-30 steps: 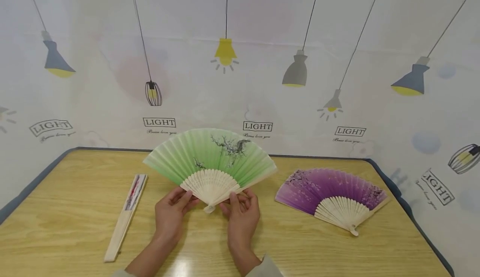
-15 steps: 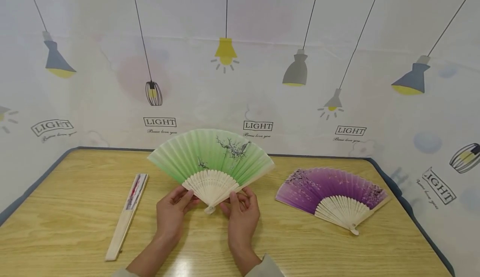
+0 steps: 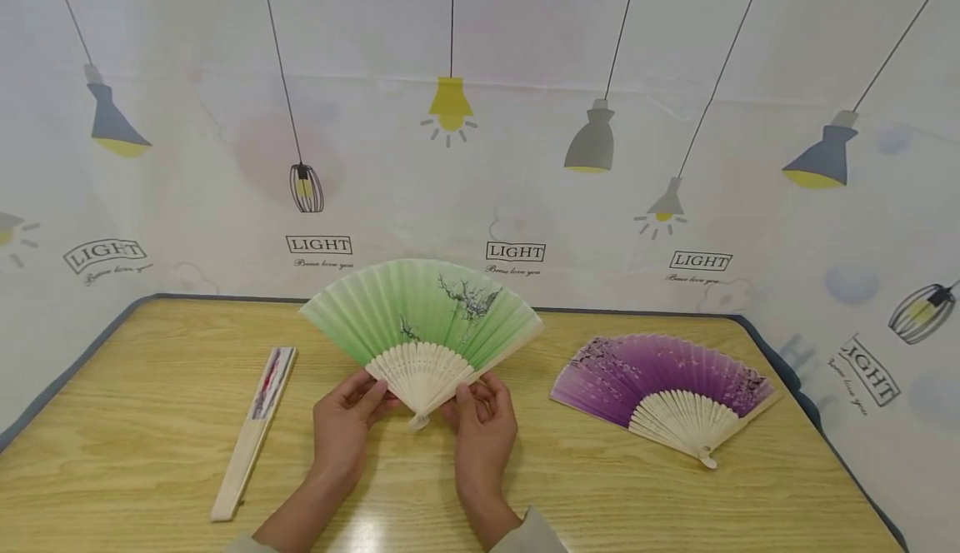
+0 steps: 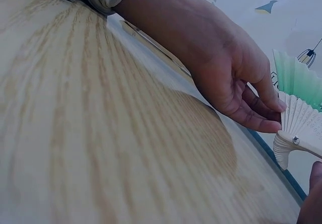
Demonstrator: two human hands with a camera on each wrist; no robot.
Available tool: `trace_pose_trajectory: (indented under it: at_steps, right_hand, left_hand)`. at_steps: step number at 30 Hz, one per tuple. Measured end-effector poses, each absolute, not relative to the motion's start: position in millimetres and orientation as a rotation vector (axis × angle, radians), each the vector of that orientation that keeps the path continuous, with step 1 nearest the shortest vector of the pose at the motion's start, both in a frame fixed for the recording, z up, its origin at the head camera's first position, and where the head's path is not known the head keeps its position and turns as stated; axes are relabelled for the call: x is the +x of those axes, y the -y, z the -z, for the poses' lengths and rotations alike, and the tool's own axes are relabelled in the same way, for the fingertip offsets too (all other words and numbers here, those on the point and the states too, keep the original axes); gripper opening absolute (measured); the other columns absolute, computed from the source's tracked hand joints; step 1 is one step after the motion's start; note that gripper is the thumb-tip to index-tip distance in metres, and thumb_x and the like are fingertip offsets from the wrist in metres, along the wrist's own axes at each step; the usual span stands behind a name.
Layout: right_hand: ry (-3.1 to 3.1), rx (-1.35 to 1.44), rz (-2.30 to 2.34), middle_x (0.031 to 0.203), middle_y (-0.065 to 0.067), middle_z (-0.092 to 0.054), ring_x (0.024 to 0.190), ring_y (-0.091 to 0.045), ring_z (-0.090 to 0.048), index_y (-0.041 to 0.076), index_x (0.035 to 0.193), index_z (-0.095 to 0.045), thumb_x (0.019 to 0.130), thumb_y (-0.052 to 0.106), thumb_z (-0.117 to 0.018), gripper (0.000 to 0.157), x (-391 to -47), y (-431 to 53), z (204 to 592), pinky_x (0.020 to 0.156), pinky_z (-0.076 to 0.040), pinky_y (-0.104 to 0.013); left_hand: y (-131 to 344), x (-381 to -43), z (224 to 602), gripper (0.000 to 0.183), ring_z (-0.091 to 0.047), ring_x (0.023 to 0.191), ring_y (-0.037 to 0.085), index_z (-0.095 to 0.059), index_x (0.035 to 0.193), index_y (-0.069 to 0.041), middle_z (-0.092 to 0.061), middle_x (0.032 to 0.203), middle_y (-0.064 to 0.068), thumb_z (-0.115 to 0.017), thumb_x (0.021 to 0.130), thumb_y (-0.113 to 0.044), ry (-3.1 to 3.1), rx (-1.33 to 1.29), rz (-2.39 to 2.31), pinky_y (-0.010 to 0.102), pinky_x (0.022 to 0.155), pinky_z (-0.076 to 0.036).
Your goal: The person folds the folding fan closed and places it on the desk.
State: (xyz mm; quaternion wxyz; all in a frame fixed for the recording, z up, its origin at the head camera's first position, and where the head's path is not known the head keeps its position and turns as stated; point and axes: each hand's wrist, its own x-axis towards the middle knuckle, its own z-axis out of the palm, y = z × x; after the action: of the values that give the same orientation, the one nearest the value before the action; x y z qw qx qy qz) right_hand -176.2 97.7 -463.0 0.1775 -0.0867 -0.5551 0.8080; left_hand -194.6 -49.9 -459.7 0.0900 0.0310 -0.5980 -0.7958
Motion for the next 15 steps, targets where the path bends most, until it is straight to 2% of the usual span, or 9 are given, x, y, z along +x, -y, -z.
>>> trace_pose_trajectory:
  at_steps: [6, 15]
  right_hand:
    - [1.594, -0.259, -2.263, 0.111, -0.019, -0.054, 0.096, -0.022, -0.064, -0.001, 0.129, -0.050, 0.092, 0.008, -0.064, 0.040, -176.3, -97.2, 462.7, 0.082, -0.057, -0.035]
    - [1.591, -0.241, -2.290, 0.111, -0.019, -0.058, 0.093, -0.025, -0.065, 0.002, 0.130, -0.050, 0.092, 0.006, -0.063, 0.040, -175.9, -98.6, 460.7, 0.082, -0.058, -0.035]
  left_hand:
    - [49.9, -195.3, 459.8, 0.023, -0.065, 0.084, 0.023, -0.064, 0.114, 0.005, -0.063, 0.100, 0.021, -0.061, 0.092, 0.000, 1.765, 0.093, 2.369, 0.038, 0.080, -0.058]
    - [49.2, -195.7, 459.2, 0.023, -0.066, 0.082, 0.023, -0.063, 0.114, 0.006, -0.063, 0.099, 0.021, -0.062, 0.091, 0.001, 1.759, 0.105, 2.373, 0.039, 0.079, -0.059]
